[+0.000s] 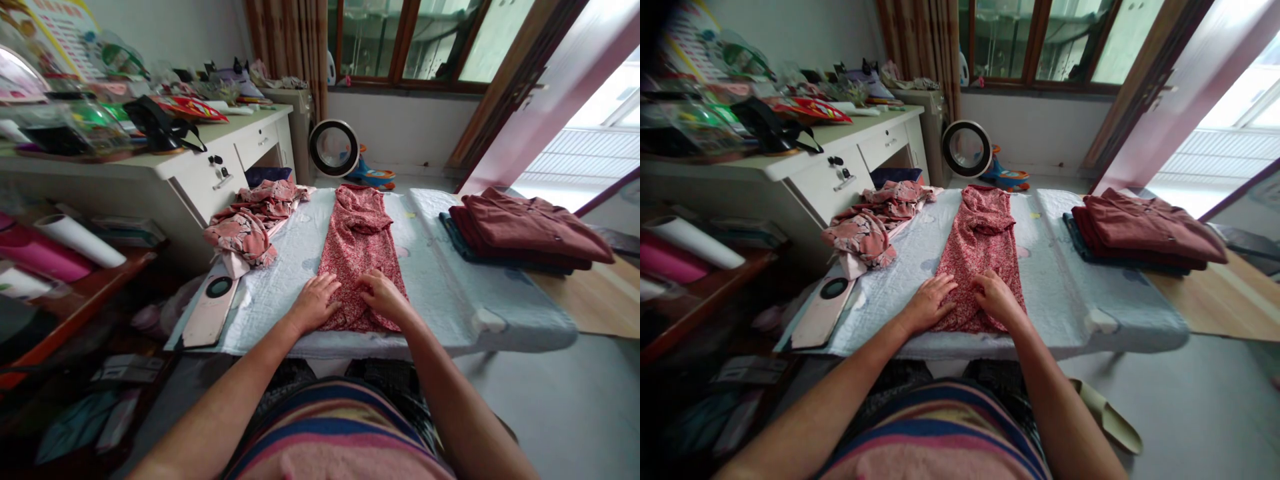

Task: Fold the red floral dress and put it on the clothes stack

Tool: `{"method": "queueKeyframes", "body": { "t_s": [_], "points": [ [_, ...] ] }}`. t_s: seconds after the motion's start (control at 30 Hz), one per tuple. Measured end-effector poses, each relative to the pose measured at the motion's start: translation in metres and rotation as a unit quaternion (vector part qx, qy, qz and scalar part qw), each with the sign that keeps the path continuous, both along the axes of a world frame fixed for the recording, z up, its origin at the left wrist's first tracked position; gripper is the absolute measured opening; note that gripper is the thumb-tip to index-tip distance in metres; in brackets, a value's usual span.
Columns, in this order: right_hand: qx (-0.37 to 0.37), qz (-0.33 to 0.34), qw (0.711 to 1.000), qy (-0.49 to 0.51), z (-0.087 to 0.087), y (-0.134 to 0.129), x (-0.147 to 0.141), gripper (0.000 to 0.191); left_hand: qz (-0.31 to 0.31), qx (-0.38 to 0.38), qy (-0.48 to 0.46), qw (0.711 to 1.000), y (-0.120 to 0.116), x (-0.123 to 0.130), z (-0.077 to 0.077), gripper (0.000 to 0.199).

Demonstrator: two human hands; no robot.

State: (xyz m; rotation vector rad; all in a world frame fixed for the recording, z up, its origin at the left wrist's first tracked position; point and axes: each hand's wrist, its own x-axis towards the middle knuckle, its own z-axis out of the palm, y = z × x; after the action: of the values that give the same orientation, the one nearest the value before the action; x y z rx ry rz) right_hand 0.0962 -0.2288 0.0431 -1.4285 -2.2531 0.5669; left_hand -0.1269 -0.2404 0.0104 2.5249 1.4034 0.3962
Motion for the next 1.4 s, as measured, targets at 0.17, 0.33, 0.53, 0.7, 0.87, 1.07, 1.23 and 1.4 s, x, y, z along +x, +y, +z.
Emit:
{"method": "queueKeyframes", "body": {
  "t_s": [0.17, 0.33, 0.53, 0.7, 0.87, 1.07, 1.23, 1.4],
  "points": [
    [0.013, 0.03, 0.998, -0.055, 0.006, -0.018, 0.003, 0.021, 0.008, 0.01, 0.019, 1.0, -0.002, 0.002, -0.002, 0.05],
    [-0.003, 0.025, 0.996, -0.087, 0.005, -0.029, 0.012, 0.03, 0.01, 0.027, 0.019, 0.999, -0.002, 0.002, -0.006, 0.049],
    [-0.025, -0.031, 0.997, -0.072, 0.004, -0.034, 0.017, 0.009, 0.011, 0.027, 0.017, 0.999, -0.003, 0.002, -0.005, 0.048],
    [-0.052, -0.094, 0.989, -0.1, 0.002, -0.036, 0.008, 0.025, 0.016, 0.027, 0.016, 0.999, -0.004, 0.003, -0.004, 0.047],
    [-0.055, -0.137, 0.981, -0.127, -0.002, -0.039, -0.007, 0.026, 0.02, 0.033, -0.015, 0.999, -0.003, 0.002, -0.004, 0.04],
    [-0.042, -0.108, 0.991, -0.072, -0.002, -0.033, -0.01, 0.012, 0.033, 0.047, -0.091, 0.994, 0.001, -0.003, -0.006, 0.029],
    [-0.033, -0.125, 0.992, -0.013, 0.002, -0.027, -0.007, 0.014, 0.048, 0.049, -0.086, 0.994, 0.002, -0.005, -0.007, 0.03],
    [-0.042, -0.143, 0.989, -0.018, -0.006, -0.025, -0.002, 0.009, 0.05, 0.054, -0.058, 0.996, 0.0, -0.004, -0.006, 0.033]
  ]
}}
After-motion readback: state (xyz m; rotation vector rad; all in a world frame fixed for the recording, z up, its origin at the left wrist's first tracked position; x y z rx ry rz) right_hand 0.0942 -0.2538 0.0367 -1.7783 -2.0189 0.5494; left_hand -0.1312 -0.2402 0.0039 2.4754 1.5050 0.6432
